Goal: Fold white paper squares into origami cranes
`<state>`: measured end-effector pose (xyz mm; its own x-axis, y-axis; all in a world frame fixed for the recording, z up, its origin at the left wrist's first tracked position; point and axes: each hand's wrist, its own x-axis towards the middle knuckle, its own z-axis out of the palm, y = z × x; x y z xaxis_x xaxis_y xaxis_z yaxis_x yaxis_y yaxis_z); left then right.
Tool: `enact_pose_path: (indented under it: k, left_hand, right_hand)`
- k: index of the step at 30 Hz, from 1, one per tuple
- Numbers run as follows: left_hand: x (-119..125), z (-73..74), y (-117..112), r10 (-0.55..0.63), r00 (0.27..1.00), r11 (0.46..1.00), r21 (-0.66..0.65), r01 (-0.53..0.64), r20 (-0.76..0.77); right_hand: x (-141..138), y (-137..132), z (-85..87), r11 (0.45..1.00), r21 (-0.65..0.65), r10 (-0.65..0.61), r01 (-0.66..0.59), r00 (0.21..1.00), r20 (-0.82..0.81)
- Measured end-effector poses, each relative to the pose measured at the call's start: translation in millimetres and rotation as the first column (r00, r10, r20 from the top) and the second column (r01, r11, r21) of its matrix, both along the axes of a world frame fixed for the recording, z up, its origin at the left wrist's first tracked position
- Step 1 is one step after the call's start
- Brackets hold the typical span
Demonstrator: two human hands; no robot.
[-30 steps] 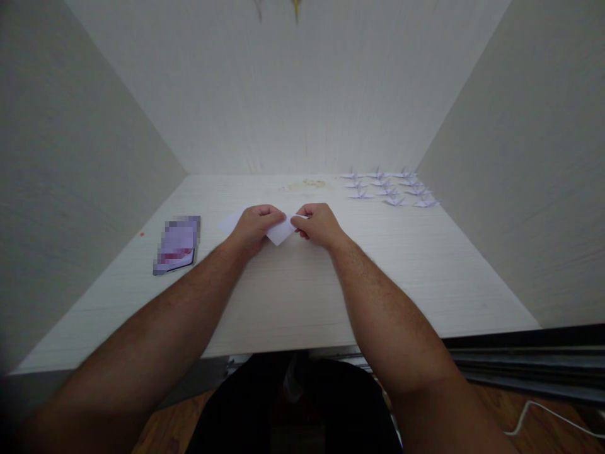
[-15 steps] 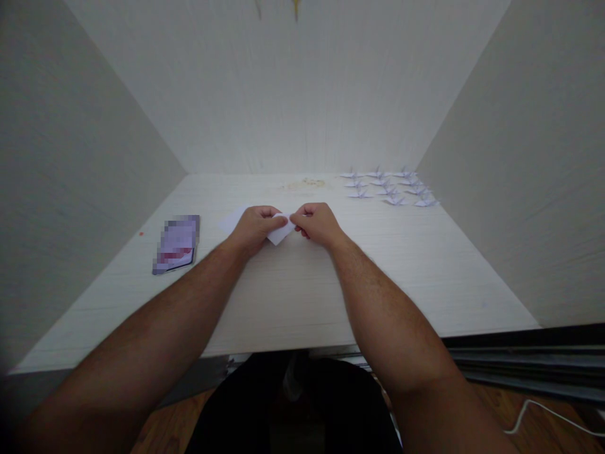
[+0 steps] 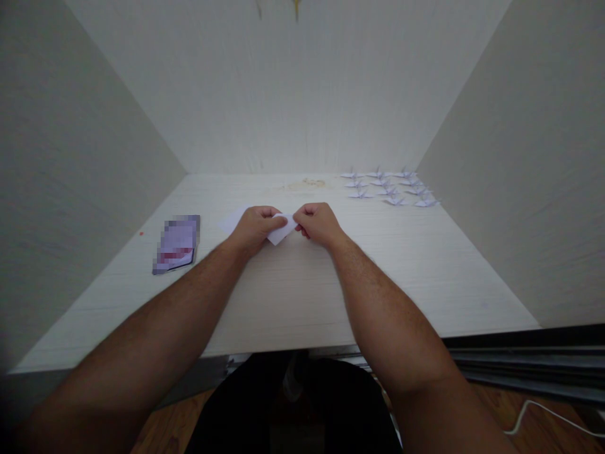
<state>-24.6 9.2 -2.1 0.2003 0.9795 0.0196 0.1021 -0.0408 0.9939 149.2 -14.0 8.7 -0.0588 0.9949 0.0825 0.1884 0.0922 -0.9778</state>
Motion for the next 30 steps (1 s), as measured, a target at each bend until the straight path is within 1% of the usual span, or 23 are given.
enact_pose_path:
  k: [6,12,20,25,30]
  left_hand:
    - [1.2,1.7,-1.0,0.003,1.0,1.0,-0.013,-0.003,0.0]
    - [1.4,2.0,-1.9,0.005,1.0,1.0,-0.017,-0.005,-0.002]
    - [1.7,5.1,-3.2,0.009,1.0,1.0,-0.022,-0.01,-0.023]
    - [2.4,3.9,-2.0,0.039,0.999,0.999,0.004,-0.039,-0.013]
    - [3.7,6.8,-3.6,0.055,0.998,0.998,0.021,-0.055,-0.007]
  right_hand:
    - [0.0,-0.1,-0.4,1.0,0.021,0.011,-0.011,1.0,-0.002]
    - [0.6,-0.5,-0.1,1.0,0.009,0.01,-0.011,1.0,0.007]
    - [1.4,2.0,-4.1,1.0,0.021,0.018,-0.018,1.0,-0.011]
    - [3.1,2.4,-3.0,0.994,0.108,-0.034,0.03,0.999,0.035]
    - [4.8,3.3,-1.8,0.992,0.104,-0.069,0.072,0.997,-0.037]
